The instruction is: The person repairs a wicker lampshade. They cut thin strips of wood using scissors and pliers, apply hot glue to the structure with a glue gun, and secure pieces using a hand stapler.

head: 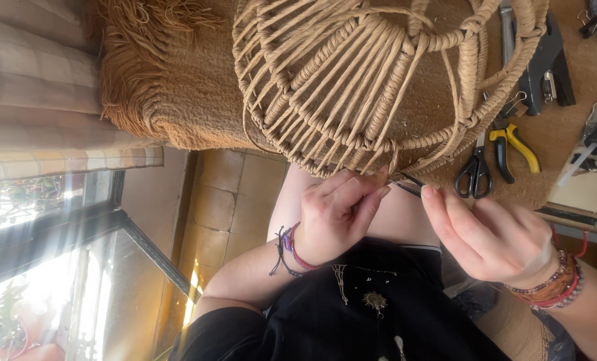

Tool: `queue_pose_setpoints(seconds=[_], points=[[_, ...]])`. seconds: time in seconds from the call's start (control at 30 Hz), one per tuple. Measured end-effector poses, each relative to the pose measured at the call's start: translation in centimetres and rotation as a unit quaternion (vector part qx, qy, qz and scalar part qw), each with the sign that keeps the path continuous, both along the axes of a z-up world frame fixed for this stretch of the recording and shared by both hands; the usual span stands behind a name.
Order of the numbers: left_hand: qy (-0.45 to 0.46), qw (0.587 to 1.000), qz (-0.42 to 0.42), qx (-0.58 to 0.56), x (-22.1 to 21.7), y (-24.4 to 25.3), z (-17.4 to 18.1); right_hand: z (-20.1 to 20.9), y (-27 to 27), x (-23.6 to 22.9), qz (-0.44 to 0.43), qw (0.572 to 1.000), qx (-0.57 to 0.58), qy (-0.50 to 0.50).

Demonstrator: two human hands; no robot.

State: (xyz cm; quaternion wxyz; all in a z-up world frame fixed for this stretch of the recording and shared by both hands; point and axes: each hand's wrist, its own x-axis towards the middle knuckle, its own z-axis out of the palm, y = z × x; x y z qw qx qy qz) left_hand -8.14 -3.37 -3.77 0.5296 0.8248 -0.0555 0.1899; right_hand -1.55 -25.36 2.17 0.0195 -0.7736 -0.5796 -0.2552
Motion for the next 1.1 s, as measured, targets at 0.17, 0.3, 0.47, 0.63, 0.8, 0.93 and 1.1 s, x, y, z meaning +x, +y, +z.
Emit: queue_pose_setpoints(seconds=[0.17,0.3,0.47,0.63,0.8,0.93,1.1], points=[[0.0,1.0,-0.004,0.0,0.0,0.1,-0.1,-0.1,-0.1,-0.2,-0.128,0.882,0.118,0.438],[0.012,1.0,-0.001,0.005,0.0,0.2,-0.3,-0.4,0.0,0.5,-0.129,0.83,0.133,0.527],[0.013,1.0,-0.001,-0.005,0.0,0.2,-0.2,0.1,0.0,0.4,0.015,0.999,-0.026,-0.041],[-0.003,1.0,0.0,0.001,0.1,0.2,0.0,-0.1,-0.1,0.4,-0.08,0.939,0.079,0.325],[-0.009,1.0,-0.003,-0.005,0.2,0.4,0.0,0.3,0.6,0.1,-0.151,0.853,0.115,0.485],[0.002,1.0,-0.012,-0.026,0.1,0.4,-0.2,-0.1,-0.1,0.0,-0.008,1.0,-0.02,0.001],[-0.009,1.0,-0.008,-0.003,0.3,0.5,-0.1,0.0,0.2,-0.2,-0.1,0.946,0.071,0.302]])
